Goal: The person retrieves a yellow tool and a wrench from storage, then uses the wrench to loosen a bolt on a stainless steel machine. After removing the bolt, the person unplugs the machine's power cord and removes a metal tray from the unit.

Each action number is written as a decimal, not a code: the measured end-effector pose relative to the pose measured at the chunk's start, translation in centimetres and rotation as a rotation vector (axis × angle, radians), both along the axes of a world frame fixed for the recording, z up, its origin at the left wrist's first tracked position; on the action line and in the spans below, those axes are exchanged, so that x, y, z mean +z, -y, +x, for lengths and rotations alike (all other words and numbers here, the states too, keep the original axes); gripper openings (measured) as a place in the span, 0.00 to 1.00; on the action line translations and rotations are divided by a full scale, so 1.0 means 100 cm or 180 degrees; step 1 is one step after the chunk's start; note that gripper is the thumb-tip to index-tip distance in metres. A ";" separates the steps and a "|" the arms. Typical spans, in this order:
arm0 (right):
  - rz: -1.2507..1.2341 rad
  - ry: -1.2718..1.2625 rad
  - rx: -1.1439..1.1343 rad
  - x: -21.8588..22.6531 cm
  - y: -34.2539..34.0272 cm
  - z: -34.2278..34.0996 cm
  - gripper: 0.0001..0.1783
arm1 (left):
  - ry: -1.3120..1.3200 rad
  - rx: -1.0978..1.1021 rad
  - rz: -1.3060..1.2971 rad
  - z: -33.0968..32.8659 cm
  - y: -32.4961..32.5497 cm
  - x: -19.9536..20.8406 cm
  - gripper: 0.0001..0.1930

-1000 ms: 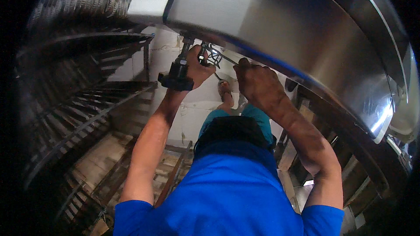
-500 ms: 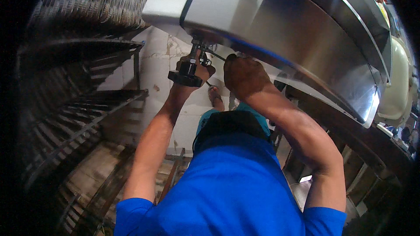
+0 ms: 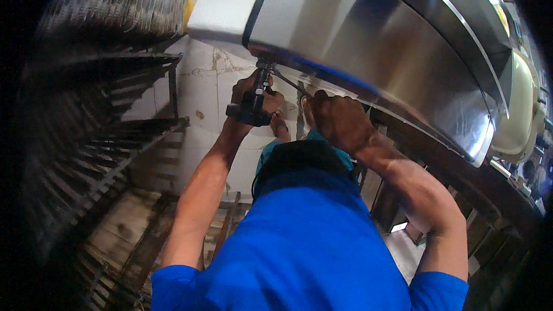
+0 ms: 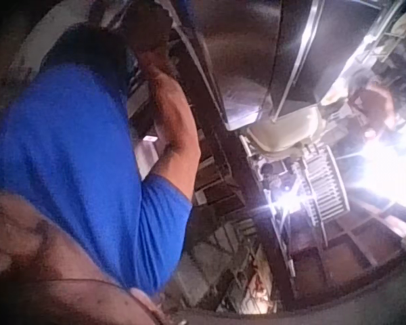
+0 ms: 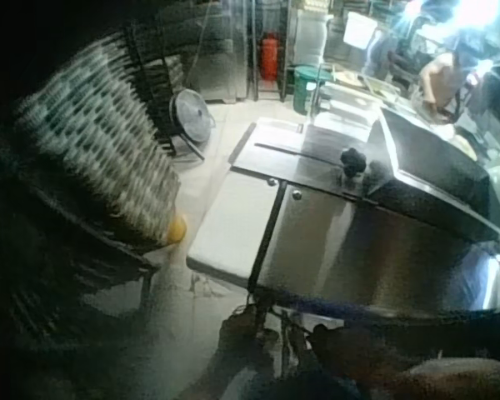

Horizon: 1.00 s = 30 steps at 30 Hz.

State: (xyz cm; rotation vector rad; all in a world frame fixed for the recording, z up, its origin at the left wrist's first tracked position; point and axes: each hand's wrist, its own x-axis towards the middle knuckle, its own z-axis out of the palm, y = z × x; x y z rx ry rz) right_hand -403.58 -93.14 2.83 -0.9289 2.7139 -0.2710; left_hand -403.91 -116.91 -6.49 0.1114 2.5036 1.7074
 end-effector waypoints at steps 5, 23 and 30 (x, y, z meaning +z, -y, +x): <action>-0.0319 0.0363 -0.0135 -0.011 -0.004 -0.001 0.11 | 0.0073 0.0081 -0.0941 -0.001 -0.008 0.002 0.20; -0.0396 0.0894 -0.0804 -0.052 -0.009 -0.005 0.18 | -0.0376 -0.0038 -0.0894 -0.003 -0.009 0.004 0.19; -0.0273 0.0671 -0.0585 -0.078 -0.016 0.000 0.14 | -0.0242 -0.0210 -0.0845 -0.001 -0.003 0.012 0.18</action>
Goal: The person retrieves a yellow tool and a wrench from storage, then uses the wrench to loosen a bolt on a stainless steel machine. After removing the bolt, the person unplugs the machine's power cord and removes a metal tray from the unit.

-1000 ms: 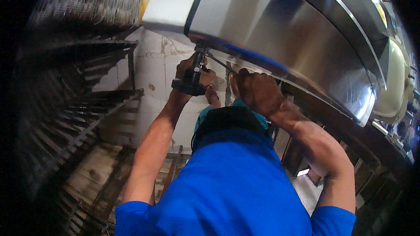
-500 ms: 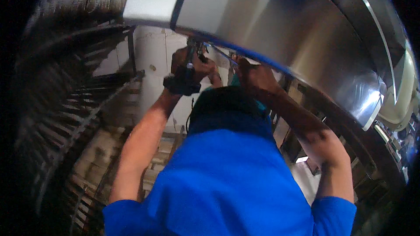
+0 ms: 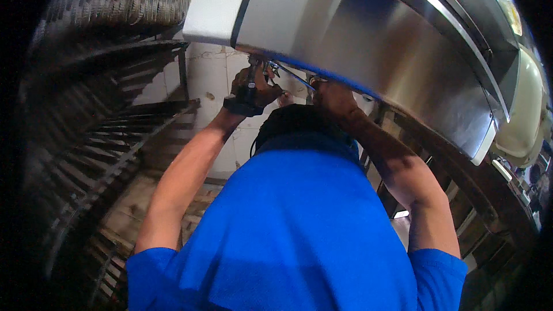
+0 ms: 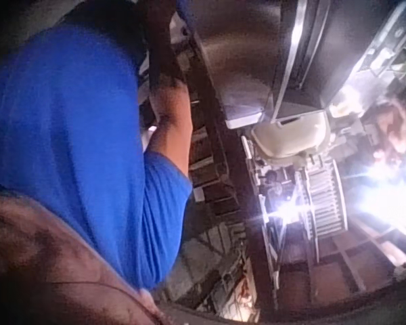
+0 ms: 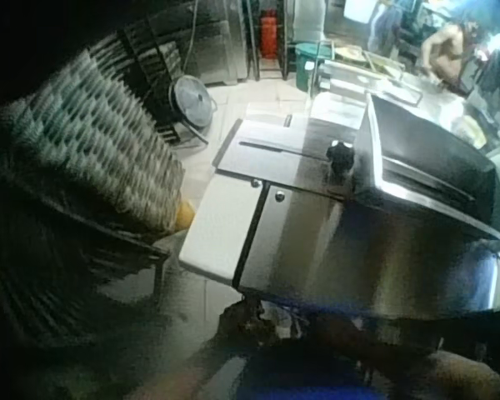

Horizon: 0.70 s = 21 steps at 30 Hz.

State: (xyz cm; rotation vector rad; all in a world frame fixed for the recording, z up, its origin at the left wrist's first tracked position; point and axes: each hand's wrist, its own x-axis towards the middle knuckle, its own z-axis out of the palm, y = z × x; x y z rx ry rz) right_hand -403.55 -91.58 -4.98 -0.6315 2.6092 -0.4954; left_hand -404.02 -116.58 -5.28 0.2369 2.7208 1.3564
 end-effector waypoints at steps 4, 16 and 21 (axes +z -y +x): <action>0.0267 -0.0535 0.0174 -0.007 -0.005 0.011 0.10 | 0.0276 -0.0258 -0.0222 -0.011 -0.004 0.007 0.18; -0.0262 -0.0769 0.0149 -0.061 -0.010 0.035 0.10 | -0.0263 -0.0463 -0.0687 0.005 -0.008 -0.013 0.22; -0.0384 0.0349 -0.0285 -0.029 -0.001 0.011 0.09 | -0.0816 -0.0458 -0.1042 0.013 0.001 -0.022 0.23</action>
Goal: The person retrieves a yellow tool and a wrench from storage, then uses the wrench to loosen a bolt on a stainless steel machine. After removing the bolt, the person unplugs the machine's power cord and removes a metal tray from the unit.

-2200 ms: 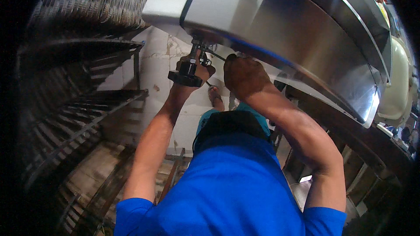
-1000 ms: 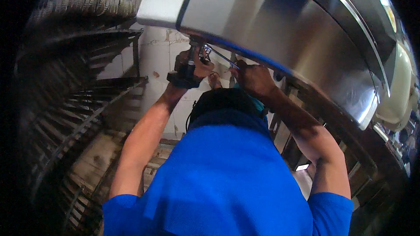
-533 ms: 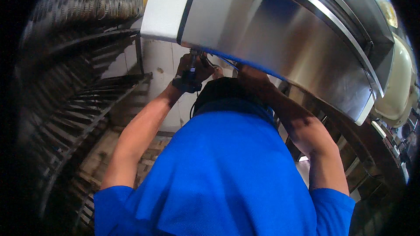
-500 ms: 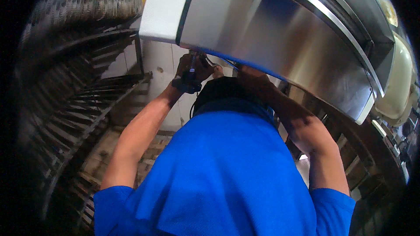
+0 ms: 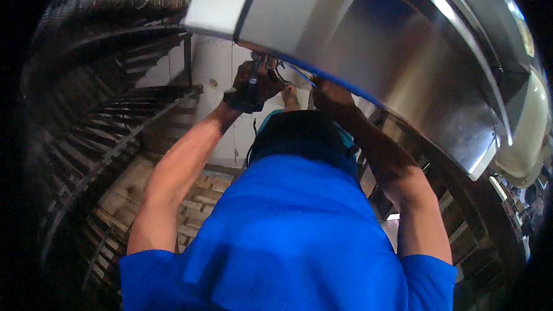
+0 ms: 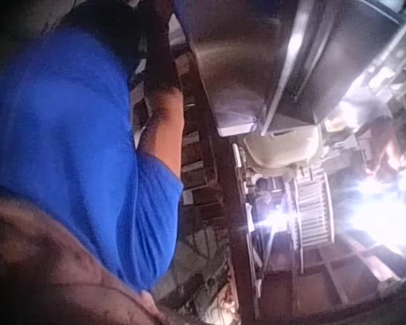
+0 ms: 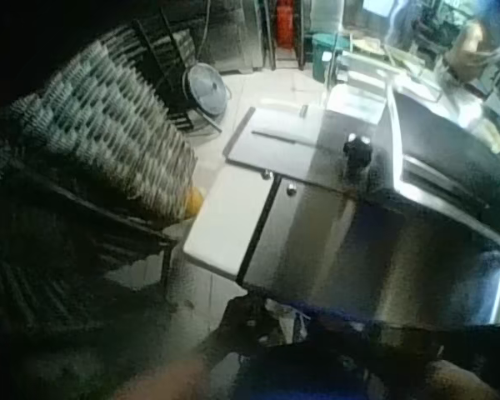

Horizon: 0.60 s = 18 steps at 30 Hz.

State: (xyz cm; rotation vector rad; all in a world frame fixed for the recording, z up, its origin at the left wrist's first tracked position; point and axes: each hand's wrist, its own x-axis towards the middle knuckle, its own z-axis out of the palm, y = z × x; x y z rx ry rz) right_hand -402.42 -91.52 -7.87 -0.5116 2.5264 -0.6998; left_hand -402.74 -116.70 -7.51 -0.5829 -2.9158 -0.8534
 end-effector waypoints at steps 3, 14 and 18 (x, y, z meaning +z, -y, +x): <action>-0.0803 0.0356 -0.0013 -0.019 0.000 -0.005 0.08 | 0.0472 -0.0120 0.0160 -0.012 0.009 0.014 0.24; 0.0010 -0.0250 0.0321 -0.010 -0.004 -0.021 0.10 | 0.1886 0.0624 -0.0136 -0.035 -0.005 0.030 0.19; -0.0146 -0.0114 0.0404 -0.001 -0.044 0.001 0.12 | 0.2053 0.0410 0.0530 -0.030 0.008 0.034 0.21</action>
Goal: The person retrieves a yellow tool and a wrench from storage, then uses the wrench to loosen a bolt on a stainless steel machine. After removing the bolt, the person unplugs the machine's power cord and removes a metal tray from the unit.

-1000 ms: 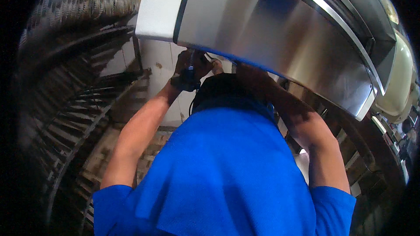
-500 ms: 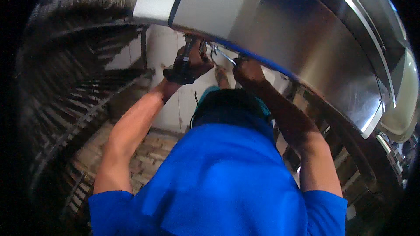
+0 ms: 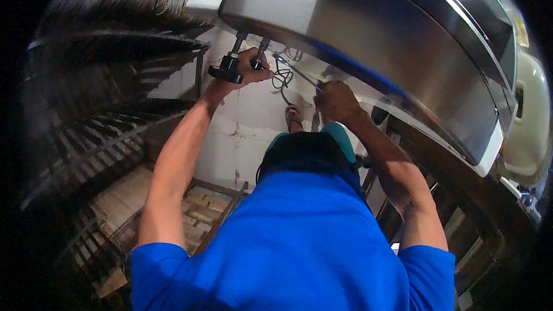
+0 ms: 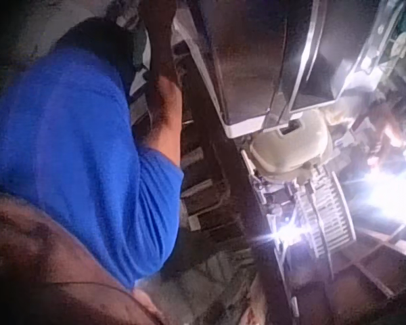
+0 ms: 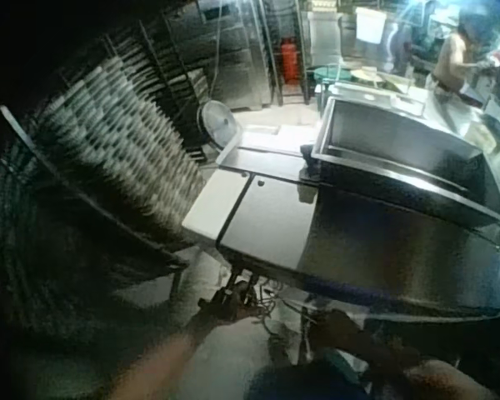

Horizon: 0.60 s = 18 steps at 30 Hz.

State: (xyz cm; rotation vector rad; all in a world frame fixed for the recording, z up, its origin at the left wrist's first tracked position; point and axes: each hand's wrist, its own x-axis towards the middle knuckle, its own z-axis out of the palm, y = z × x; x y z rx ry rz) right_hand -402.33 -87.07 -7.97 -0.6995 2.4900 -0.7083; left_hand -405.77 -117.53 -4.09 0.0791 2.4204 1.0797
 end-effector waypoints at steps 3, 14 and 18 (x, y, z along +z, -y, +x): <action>-0.0124 0.0279 -0.0006 0.005 -0.017 0.015 0.13 | 0.0339 0.0230 0.0740 0.009 0.000 0.014 0.23; -0.0319 0.0255 -0.0127 0.014 -0.027 0.034 0.15 | -0.0261 0.0419 -0.0091 0.016 -0.013 0.005 0.24; -0.0575 0.0324 -0.0248 0.020 -0.007 0.023 0.15 | -0.0011 0.0275 0.0214 0.010 -0.007 0.008 0.25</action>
